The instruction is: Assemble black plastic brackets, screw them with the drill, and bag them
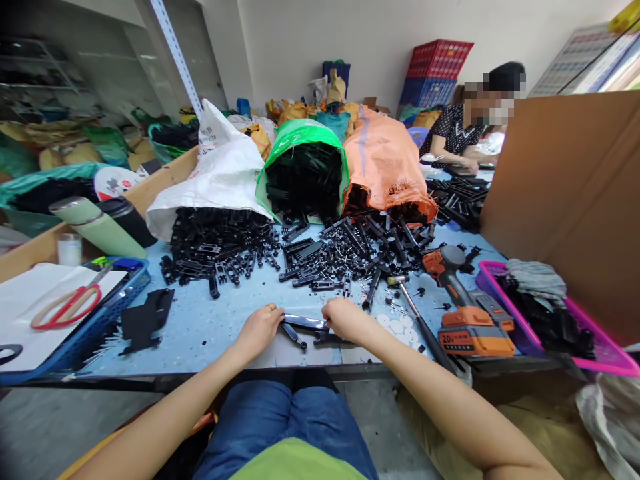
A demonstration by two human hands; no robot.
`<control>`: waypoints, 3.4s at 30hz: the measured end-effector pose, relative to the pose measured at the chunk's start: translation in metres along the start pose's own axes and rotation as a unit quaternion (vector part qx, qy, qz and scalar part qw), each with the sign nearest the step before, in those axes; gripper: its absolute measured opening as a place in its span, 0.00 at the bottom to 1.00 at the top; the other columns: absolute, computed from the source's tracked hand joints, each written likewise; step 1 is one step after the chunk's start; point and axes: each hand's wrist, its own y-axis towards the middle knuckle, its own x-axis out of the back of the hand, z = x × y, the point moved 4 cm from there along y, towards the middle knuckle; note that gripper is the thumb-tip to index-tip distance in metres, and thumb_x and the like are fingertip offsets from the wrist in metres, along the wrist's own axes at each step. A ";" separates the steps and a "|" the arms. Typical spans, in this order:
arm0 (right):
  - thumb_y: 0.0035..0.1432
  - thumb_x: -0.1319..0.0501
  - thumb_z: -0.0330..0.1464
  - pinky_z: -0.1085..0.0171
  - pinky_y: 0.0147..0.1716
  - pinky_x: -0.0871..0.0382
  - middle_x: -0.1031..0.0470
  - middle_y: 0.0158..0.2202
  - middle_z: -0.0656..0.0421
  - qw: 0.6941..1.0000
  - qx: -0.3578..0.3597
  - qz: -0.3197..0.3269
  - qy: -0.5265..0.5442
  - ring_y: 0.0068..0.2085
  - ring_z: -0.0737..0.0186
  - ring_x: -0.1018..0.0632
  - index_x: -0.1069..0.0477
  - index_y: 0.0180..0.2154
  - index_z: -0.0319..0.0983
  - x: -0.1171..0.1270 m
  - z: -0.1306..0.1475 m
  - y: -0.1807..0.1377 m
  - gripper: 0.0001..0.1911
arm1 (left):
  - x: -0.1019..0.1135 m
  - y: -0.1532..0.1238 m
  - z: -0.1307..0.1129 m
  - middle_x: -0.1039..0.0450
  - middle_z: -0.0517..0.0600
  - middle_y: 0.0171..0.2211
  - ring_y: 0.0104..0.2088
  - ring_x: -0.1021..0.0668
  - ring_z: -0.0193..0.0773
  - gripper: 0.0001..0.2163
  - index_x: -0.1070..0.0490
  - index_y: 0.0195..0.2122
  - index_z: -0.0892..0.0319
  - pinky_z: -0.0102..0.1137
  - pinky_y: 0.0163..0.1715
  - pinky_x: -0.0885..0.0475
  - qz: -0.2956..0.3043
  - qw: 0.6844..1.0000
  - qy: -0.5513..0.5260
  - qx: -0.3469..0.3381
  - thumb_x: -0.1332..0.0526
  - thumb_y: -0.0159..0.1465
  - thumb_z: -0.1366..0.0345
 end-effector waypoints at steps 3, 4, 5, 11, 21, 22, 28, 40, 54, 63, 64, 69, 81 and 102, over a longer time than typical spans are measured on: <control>0.51 0.42 0.23 0.67 0.31 0.37 0.25 0.33 0.52 0.997 0.026 0.023 -0.073 0.33 0.59 0.24 0.26 0.30 0.34 0.004 0.014 0.006 0.06 | 0.004 -0.002 -0.007 0.30 0.56 0.38 0.41 0.29 0.43 0.11 0.31 0.42 0.60 0.36 0.40 0.35 -0.028 0.999 0.028 -0.007 0.52 0.65 0.69; 0.51 0.42 0.22 0.67 0.31 0.37 0.25 0.33 0.51 0.995 0.033 0.027 -0.086 0.33 0.59 0.24 0.26 0.30 0.34 0.005 0.018 0.008 0.07 | 0.005 -0.002 -0.013 0.31 0.57 0.41 0.44 0.30 0.45 0.11 0.33 0.44 0.60 0.38 0.42 0.36 -0.038 0.999 0.030 -0.025 0.50 0.65 0.67; 0.51 0.42 0.22 0.67 0.32 0.37 0.25 0.33 0.50 0.994 0.040 0.032 -0.096 0.33 0.58 0.24 0.26 0.31 0.33 0.005 0.020 0.010 0.07 | 0.005 -0.001 -0.020 0.32 0.58 0.44 0.47 0.32 0.47 0.13 0.35 0.47 0.60 0.40 0.45 0.37 -0.046 0.997 0.026 -0.054 0.48 0.64 0.63; 0.51 0.42 0.22 0.67 0.33 0.37 0.25 0.31 0.50 0.993 0.042 0.055 -0.094 0.35 0.58 0.24 0.26 0.30 0.33 0.006 0.023 0.016 0.06 | -0.015 0.012 -0.063 0.32 0.55 0.43 0.46 0.32 0.47 0.28 0.38 0.50 0.57 0.41 0.46 0.40 0.025 0.976 -0.060 -0.210 0.40 0.53 0.45; 0.61 0.48 0.29 0.68 0.33 0.36 0.27 0.34 0.55 0.999 0.019 -0.048 0.015 0.36 0.62 0.26 0.32 0.38 0.36 -0.028 0.000 -0.012 0.08 | -0.029 0.012 -0.065 0.33 0.54 0.42 0.44 0.33 0.48 0.21 0.38 0.48 0.58 0.39 0.41 0.38 0.000 0.986 -0.080 -0.147 0.39 0.56 0.55; 0.62 0.50 0.30 0.67 0.35 0.36 0.27 0.36 0.54 0.997 0.028 -0.070 0.033 0.37 0.63 0.26 0.32 0.40 0.37 -0.038 -0.004 -0.019 0.10 | -0.029 0.011 -0.066 0.33 0.53 0.42 0.45 0.33 0.47 0.21 0.38 0.48 0.58 0.39 0.42 0.38 -0.004 0.986 -0.083 -0.148 0.39 0.56 0.54; 0.62 0.49 0.40 0.61 0.46 0.37 0.34 0.52 0.49 0.977 0.121 -0.172 0.043 0.50 0.59 0.32 0.43 0.57 0.38 -0.075 -0.024 -0.045 0.24 | -0.024 0.006 -0.065 0.33 0.56 0.44 0.45 0.32 0.47 0.23 0.39 0.50 0.60 0.40 0.45 0.40 -0.019 0.981 -0.075 -0.178 0.43 0.59 0.51; 0.63 0.59 0.49 0.66 0.23 0.48 0.39 0.18 0.60 0.934 0.223 -0.198 0.195 0.21 0.67 0.37 0.38 0.21 0.37 -0.011 0.012 -0.058 0.29 | 0.031 -0.028 -0.058 0.34 0.51 0.19 0.22 0.31 0.36 0.26 0.35 0.23 0.60 0.30 0.24 0.37 -0.146 0.938 -0.229 -0.216 0.64 0.67 0.55; 0.62 0.54 0.35 0.58 0.50 0.43 0.35 0.50 0.49 0.967 0.018 -0.235 0.099 0.52 0.56 0.37 0.36 0.47 0.37 -0.009 0.004 0.121 0.16 | 0.001 -0.018 -0.009 0.28 0.60 0.36 0.37 0.27 0.47 0.31 0.34 0.51 0.64 0.37 0.34 0.34 -0.281 0.956 -0.054 -0.069 0.61 0.63 0.45; 0.55 0.47 0.23 0.56 0.46 0.42 0.31 0.45 0.50 0.992 -0.019 -0.083 -0.095 0.49 0.54 0.33 0.29 0.43 0.39 0.027 -0.088 0.230 0.15 | 0.005 0.096 0.046 0.33 0.59 0.46 0.48 0.34 0.48 0.24 0.38 0.52 0.61 0.40 0.45 0.38 -0.191 0.977 0.066 0.075 0.52 0.63 0.48; 0.55 0.47 0.24 0.56 0.46 0.42 0.31 0.45 0.49 0.991 -0.019 -0.085 -0.100 0.49 0.53 0.33 0.29 0.42 0.38 0.029 -0.088 0.233 0.14 | 0.013 0.093 0.061 0.34 0.59 0.47 0.48 0.34 0.49 0.23 0.39 0.52 0.61 0.40 0.45 0.38 -0.213 0.967 0.068 0.124 0.52 0.64 0.50; 0.54 0.41 0.30 0.55 0.48 0.44 0.31 0.46 0.46 0.989 -0.025 -0.124 -0.083 0.50 0.50 0.33 0.32 0.46 0.33 0.052 -0.092 0.217 0.17 | 0.026 0.031 0.161 0.33 0.67 0.41 0.43 0.31 0.57 0.20 0.35 0.44 0.71 0.43 0.35 0.33 -0.198 0.880 0.055 0.427 0.45 0.59 0.57; 0.50 0.40 0.29 0.57 0.46 0.40 0.30 0.46 0.54 0.980 0.168 0.007 0.109 0.47 0.55 0.31 0.29 0.44 0.41 -0.021 0.004 0.029 0.16 | 0.031 -0.038 0.109 0.27 0.53 0.37 0.37 0.24 0.41 0.16 0.34 0.42 0.60 0.33 0.39 0.30 -0.441 0.837 -0.254 0.201 0.44 0.60 0.53; 0.57 0.46 0.47 0.68 0.21 0.33 0.30 0.31 0.59 0.687 -0.051 -0.137 0.712 0.24 0.67 0.28 0.40 0.56 0.41 -0.071 0.029 0.023 0.28 | 0.001 -0.018 -0.018 0.30 0.53 0.41 0.19 0.30 0.27 0.18 0.34 0.53 0.58 0.29 0.20 0.31 -0.153 0.820 -0.546 0.079 0.48 0.63 0.58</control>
